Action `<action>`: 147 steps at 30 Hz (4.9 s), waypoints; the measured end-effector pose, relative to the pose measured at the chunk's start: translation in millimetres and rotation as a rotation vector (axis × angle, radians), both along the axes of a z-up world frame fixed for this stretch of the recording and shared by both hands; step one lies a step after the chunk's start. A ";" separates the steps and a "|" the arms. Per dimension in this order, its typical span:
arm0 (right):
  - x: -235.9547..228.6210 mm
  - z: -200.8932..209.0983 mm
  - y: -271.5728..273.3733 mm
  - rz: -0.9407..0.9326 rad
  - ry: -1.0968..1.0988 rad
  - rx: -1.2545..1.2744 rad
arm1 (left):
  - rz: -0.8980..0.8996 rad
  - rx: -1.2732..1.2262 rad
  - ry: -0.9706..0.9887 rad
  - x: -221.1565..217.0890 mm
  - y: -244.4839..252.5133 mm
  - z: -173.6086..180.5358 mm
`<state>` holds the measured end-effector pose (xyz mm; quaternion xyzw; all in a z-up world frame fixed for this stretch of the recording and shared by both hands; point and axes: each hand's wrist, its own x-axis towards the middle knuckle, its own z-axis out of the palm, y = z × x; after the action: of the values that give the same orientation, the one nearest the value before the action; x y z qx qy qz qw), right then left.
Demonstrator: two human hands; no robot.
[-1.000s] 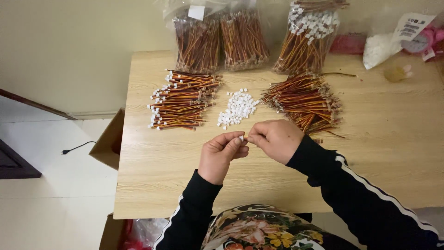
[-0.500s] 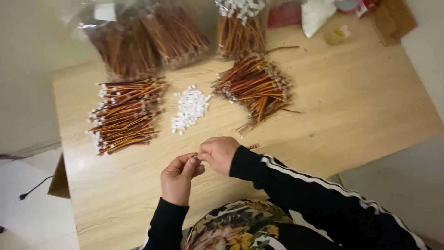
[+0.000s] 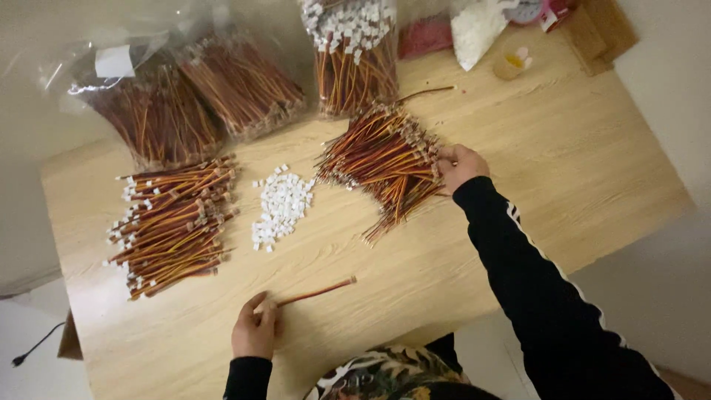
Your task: Assembling small electrical cables by manually attaching plastic connectors to the ends of wires.
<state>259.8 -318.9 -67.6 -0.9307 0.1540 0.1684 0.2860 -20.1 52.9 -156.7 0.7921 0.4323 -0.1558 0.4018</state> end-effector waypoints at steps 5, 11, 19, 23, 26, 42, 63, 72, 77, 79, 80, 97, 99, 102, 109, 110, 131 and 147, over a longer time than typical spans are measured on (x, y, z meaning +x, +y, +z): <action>28.8 -21.2 3.7 0.157 -0.039 -0.050 | 0.034 0.039 0.093 11.1 -14.6 21.6; 54.8 -54.5 15.1 0.262 -0.072 -0.199 | 0.068 0.028 -0.123 10.9 -24.1 36.3; 54.6 -25.6 7.5 0.458 -0.152 -0.408 | 0.125 -0.085 -0.368 14.4 -34.2 54.0; 60.6 -18.1 -5.1 0.503 -0.250 -0.415 | 0.075 -0.099 -0.485 16.5 -39.6 59.6; 58.6 -7.9 -11.3 0.478 -0.351 -0.296 | 0.021 -0.077 -0.545 15.2 -44.0 68.5; -107.7 224.0 118.9 0.959 -0.907 0.420 | -0.635 0.492 -1.265 75.8 -75.6 275.5; -111.6 181.7 107.0 0.472 -0.508 0.788 | -0.209 -0.442 -0.908 43.4 -15.4 221.3; -109.4 189.0 119.6 0.861 -0.975 0.160 | -0.238 -0.325 -0.827 38.5 -17.1 221.1; -131.2 168.1 161.5 1.169 -0.839 0.260 | -0.382 -0.054 -0.738 43.8 -26.8 229.8; -131.0 151.4 168.8 1.223 -0.704 0.280 | -0.397 -0.022 -0.707 43.7 -29.8 228.3; -128.6 143.5 170.8 1.171 -0.574 0.317 | -0.402 0.017 -0.694 43.7 -28.7 225.8; -138.0 66.5 178.7 1.050 0.014 0.361 | -0.013 -0.403 -0.658 10.7 -37.7 134.8; -139.7 49.0 178.9 1.066 0.073 0.361 | -0.053 -0.360 -0.546 10.9 -36.9 138.7; -139.5 46.2 184.4 0.943 0.154 0.307 | -0.079 -0.421 -0.433 20.2 -28.9 110.2; -110.9 14.3 172.7 0.781 0.208 0.229 | -0.125 -0.107 -0.362 49.2 26.8 1.6; -111.9 12.5 171.5 0.752 0.227 0.234 | -0.160 0.045 -0.345 53.3 29.6 -12.6; -101.9 55.6 166.9 0.614 0.209 0.677 | -0.016 -0.205 -0.550 77.7 -2.6 16.9; -124.6 166.4 178.9 0.929 0.017 0.331 | 0.281 -1.180 -1.026 33.1 -44.7 135.9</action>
<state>135.2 -140.0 98.8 -0.8415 -0.3039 0.3078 0.3236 13.0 8.2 -20.8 0.3593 0.1351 0.0773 0.9201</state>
